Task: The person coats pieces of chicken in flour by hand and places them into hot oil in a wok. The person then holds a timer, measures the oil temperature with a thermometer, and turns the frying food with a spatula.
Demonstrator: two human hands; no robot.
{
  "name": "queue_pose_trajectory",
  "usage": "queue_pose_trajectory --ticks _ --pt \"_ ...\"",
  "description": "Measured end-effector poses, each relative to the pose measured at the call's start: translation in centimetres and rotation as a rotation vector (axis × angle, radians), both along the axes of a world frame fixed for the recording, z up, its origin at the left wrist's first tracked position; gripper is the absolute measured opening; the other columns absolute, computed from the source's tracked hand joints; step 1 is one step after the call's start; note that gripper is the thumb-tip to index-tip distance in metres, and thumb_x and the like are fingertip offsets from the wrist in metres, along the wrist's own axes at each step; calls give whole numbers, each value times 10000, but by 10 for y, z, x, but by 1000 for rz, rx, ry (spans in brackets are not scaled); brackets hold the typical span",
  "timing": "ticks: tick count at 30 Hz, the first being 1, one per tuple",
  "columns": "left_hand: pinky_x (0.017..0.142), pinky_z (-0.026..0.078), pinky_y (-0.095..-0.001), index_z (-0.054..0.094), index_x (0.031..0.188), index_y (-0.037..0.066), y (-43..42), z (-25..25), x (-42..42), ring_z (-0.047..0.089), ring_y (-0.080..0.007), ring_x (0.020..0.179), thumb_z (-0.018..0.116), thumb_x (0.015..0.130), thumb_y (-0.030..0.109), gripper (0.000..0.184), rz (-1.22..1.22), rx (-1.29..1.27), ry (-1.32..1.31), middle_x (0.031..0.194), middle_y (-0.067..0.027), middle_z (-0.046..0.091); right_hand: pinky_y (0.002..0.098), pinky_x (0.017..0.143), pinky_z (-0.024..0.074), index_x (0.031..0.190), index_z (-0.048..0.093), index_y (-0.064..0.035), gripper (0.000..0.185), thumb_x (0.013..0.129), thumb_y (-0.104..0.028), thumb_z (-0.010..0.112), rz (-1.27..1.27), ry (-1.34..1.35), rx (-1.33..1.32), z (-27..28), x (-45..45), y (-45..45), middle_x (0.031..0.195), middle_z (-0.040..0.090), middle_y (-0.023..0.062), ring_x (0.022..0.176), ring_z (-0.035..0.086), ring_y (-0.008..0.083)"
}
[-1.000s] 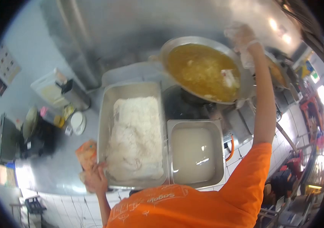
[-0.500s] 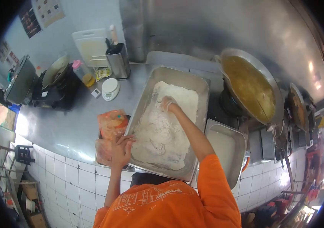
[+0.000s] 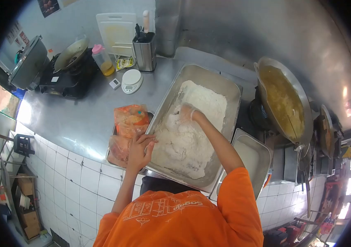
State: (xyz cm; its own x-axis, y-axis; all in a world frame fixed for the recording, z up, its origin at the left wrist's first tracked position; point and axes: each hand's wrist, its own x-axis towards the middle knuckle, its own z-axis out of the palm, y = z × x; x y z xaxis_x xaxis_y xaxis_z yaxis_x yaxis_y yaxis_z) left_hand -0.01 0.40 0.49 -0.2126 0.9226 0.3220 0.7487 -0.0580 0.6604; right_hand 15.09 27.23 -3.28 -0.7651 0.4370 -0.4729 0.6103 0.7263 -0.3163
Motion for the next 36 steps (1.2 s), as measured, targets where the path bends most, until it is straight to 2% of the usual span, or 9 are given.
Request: queue_pose_trajectory --ticks 4,11,13,20,23,29,31,34,36 --pt "940 327 -448 697 897 125 -2 -1 0 478 -286 1102 557 849 246 191 -6 -5 5 1068 19 636 390 759 507 923 663 -61 331 671 -275 687 46 143 224 -31 -17 -18 885 667 182 821 650 305" --pt "937 329 -451 697 906 120 -4 -2 -1 476 -287 1111 553 855 249 200 -14 14 -8 1072 10 635 352 741 529 1012 632 -120 220 826 -232 601 268 453 -227 -30 26 41 1099 610 82 931 600 231" --pt "936 329 -453 696 912 117 -4 -2 1 475 -289 1115 551 857 250 204 -5 7 -17 1071 7 636 359 682 536 1073 603 -117 235 884 -249 559 -936 492 -956 26 38 14 1061 618 35 904 603 193" --pt "949 323 -455 697 921 105 -3 -2 1 470 -292 1115 509 884 259 246 2 -11 -3 1061 -4 641 324 653 541 1150 560 -76 310 897 -255 562 -1021 495 -999 18 75 30 1070 603 74 918 600 170" --pt "950 327 -451 707 888 111 -2 1 2 467 -297 1110 471 905 252 276 3 -22 -9 1068 -5 641 328 659 535 1186 538 -72 327 912 -250 545 -618 778 -1040 3 86 39 1085 597 90 907 603 175" --pt "948 328 -457 704 890 110 -2 5 1 477 -291 1096 473 903 254 272 14 -34 5 1070 -3 641 353 847 480 1149 564 -67 330 886 -266 543 -934 896 -819 1 80 57 1145 580 106 983 588 242" --pt "950 327 -458 704 890 110 -4 4 1 478 -287 1095 475 902 255 271 19 -51 -7 1071 -1 641 379 942 428 1133 575 -47 373 831 -266 559 -490 250 154 33 53 39 1091 607 150 1008 585 295" --pt "955 323 -460 702 888 110 -2 2 0 481 -282 1092 477 900 257 268 16 -43 -9 1068 3 643 332 913 436 1012 635 -38 314 732 -177 602 138 524 794 -52 58 49 991 636 185 934 604 337" --pt "959 321 -460 700 885 109 -2 0 0 483 -282 1089 474 901 262 273 18 -5 -4 1061 6 646 348 910 441 943 652 -25 271 704 -146 605 205 140 650 -57 44 30 951 646 185 934 607 340"
